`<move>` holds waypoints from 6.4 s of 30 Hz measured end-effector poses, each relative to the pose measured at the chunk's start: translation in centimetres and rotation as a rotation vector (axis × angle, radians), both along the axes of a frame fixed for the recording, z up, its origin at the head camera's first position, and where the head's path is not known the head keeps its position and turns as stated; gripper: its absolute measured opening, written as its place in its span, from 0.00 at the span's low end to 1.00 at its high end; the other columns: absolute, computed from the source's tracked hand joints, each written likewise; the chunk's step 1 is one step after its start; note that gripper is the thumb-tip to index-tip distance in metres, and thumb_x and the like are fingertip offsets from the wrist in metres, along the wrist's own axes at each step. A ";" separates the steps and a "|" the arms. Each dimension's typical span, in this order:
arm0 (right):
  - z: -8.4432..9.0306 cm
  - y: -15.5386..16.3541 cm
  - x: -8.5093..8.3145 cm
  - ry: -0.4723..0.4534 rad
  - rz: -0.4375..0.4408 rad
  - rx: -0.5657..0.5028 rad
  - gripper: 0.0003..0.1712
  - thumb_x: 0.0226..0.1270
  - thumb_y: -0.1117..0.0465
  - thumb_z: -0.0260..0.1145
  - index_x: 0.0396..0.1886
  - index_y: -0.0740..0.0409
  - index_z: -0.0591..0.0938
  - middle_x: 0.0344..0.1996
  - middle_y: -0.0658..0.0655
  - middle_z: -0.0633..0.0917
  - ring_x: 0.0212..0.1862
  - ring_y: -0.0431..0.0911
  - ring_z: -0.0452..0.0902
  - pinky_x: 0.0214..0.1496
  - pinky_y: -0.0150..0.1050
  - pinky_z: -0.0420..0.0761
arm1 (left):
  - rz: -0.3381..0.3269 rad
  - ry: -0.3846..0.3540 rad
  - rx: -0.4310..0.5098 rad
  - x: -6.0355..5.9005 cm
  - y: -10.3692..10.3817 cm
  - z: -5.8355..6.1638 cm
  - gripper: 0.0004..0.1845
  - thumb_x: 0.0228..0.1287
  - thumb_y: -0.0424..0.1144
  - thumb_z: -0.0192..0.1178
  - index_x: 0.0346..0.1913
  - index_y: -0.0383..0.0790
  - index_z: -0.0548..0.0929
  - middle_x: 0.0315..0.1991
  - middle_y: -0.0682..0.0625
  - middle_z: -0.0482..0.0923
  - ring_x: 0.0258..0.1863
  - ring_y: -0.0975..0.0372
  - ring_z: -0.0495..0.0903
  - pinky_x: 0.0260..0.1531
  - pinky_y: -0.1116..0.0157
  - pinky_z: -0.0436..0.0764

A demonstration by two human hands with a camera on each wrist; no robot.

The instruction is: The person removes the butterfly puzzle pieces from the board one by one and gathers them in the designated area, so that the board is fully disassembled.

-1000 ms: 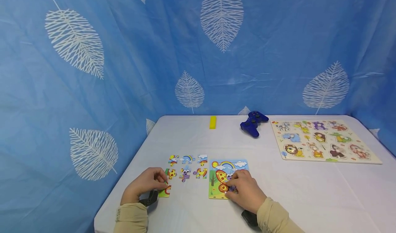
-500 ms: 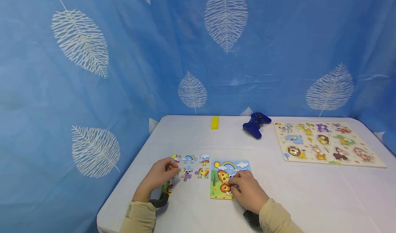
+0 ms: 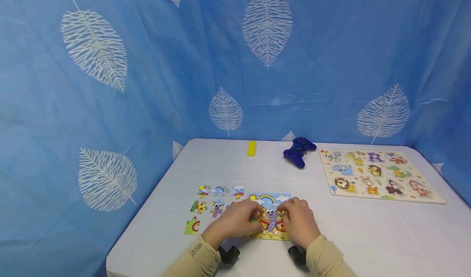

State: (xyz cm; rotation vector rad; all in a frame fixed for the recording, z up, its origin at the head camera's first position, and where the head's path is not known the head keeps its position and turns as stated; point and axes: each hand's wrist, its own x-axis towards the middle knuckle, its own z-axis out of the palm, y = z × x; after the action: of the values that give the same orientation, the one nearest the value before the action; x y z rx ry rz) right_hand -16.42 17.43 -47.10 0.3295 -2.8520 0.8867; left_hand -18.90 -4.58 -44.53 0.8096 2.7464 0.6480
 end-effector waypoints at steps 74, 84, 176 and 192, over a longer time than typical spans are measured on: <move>-0.3 1.9 -0.6 -0.155 0.175 -0.042 0.07 0.64 0.60 0.76 0.32 0.43 0.85 0.30 0.43 0.79 0.32 0.36 0.73 0.37 0.38 0.75 | 0.033 -0.198 0.394 -0.1 0.2 -3.0 0.02 0.73 0.43 0.64 0.43 0.53 0.86 0.32 0.64 0.80 0.24 0.71 0.75 0.25 0.70 0.75; -0.3 2.0 -0.6 -0.153 0.176 -0.040 0.07 0.64 0.61 0.75 0.32 0.43 0.85 0.30 0.43 0.80 0.33 0.36 0.74 0.38 0.39 0.76 | 0.029 -0.326 0.546 -0.9 -1.8 -2.0 0.09 0.75 0.45 0.62 0.47 0.46 0.88 0.37 0.59 0.83 0.33 0.68 0.80 0.36 0.67 0.80; -0.9 2.8 -1.2 -0.051 0.046 0.093 0.18 0.70 0.68 0.64 0.58 0.61 0.86 0.65 0.62 0.82 0.68 0.74 0.68 0.58 0.77 0.69 | 0.026 0.035 -0.022 0.3 4.7 -2.6 0.16 0.59 0.57 0.75 0.46 0.55 0.87 0.32 0.67 0.75 0.30 0.77 0.71 0.32 0.76 0.73; -0.5 2.7 -1.4 -0.113 0.069 0.103 0.20 0.73 0.69 0.60 0.62 0.61 0.84 0.68 0.63 0.78 0.72 0.76 0.62 0.62 0.78 0.64 | 0.074 -0.006 0.124 0.1 4.5 -3.4 0.14 0.62 0.52 0.74 0.44 0.57 0.80 0.35 0.69 0.77 0.32 0.78 0.74 0.35 0.74 0.76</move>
State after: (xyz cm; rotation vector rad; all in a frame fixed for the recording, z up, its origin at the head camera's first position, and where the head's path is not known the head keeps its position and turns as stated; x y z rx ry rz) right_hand -17.85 20.14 -47.64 0.4040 -3.0148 0.7959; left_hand -18.80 -0.08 -47.89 0.7323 2.7646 0.8408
